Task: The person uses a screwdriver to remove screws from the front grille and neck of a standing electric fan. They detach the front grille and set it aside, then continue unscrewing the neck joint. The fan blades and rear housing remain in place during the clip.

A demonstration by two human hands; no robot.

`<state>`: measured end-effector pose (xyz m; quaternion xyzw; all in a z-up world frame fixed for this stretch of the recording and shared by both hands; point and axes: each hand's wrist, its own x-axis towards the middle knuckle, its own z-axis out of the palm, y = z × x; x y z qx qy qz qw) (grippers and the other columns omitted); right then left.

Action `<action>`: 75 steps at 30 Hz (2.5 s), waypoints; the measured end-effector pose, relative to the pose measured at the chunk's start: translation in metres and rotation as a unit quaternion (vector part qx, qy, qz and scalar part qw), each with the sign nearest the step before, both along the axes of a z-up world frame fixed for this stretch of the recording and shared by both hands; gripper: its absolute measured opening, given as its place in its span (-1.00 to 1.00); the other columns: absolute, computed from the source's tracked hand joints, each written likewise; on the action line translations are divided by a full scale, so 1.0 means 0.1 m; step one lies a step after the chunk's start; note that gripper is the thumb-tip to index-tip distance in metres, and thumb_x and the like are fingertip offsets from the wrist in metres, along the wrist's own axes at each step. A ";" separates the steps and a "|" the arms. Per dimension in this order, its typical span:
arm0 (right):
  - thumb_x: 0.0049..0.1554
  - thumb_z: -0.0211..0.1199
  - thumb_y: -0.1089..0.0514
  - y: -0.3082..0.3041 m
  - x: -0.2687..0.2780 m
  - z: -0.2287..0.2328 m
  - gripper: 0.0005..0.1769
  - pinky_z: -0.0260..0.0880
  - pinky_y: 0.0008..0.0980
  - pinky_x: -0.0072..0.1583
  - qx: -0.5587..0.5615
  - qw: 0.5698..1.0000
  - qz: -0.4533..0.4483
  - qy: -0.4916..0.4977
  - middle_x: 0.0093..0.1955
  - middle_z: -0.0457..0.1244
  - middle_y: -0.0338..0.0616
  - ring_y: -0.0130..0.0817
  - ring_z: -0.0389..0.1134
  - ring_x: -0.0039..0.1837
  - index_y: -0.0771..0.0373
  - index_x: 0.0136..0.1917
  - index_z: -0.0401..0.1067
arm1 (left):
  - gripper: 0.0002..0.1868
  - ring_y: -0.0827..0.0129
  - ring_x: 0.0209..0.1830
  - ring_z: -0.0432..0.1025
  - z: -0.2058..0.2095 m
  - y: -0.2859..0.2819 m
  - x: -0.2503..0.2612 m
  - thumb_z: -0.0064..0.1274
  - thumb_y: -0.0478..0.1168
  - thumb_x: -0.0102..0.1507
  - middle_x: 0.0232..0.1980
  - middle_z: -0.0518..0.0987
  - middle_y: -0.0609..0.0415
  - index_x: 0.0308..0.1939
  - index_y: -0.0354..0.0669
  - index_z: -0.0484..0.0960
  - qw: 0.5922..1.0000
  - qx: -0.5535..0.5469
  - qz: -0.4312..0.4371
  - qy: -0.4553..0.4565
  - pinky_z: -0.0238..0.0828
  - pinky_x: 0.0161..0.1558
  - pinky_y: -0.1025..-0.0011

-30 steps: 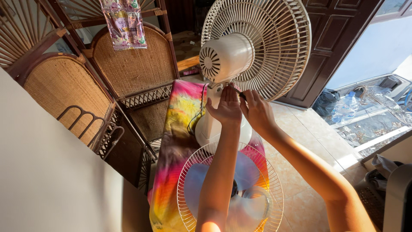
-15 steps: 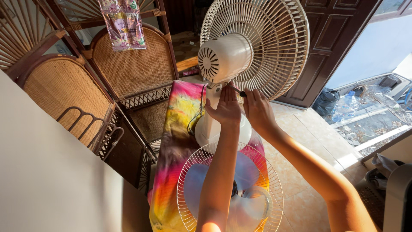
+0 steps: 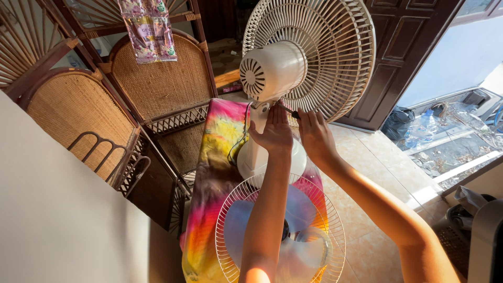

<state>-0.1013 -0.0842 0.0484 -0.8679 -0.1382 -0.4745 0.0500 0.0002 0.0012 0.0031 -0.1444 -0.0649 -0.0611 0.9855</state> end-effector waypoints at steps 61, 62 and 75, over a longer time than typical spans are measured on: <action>0.10 0.33 0.30 0.80 -1.03 -0.82 -0.75 0.47 -0.40 0.07 0.417 0.842 0.229 0.255 -0.06 0.41 -0.18 -0.45 0.46 0.01 0.32 0.05 0.39 | -0.02 0.18 0.51 0.07 -0.66 1.08 -1.76 -0.31 0.36 0.32 0.70 -0.07 -0.19 0.65 -0.13 -0.12 0.962 0.240 -0.070 -0.112 -0.22 0.50 0.15; 0.10 0.33 0.30 0.78 -0.99 -0.84 -0.75 0.47 -0.38 0.07 0.434 0.832 0.231 0.258 -0.06 0.40 -0.16 -0.43 0.46 0.02 0.33 0.05 0.39 | -0.02 0.26 0.56 0.04 -0.65 1.06 -1.76 -0.31 0.36 0.31 0.70 -0.08 -0.15 0.66 -0.10 -0.13 0.954 0.270 -0.061 -0.112 -0.25 0.52 0.20; 0.17 0.24 0.36 0.35 -0.74 -0.70 -0.82 0.38 -0.47 -0.10 0.741 0.475 0.410 0.240 -0.02 0.33 -0.14 -0.45 0.39 0.00 0.22 0.00 0.30 | -0.66 0.26 0.25 0.45 0.06 1.14 -2.04 0.12 -0.23 0.32 0.17 0.58 0.06 0.18 -0.12 0.55 0.475 0.739 0.440 -0.185 0.10 0.35 0.30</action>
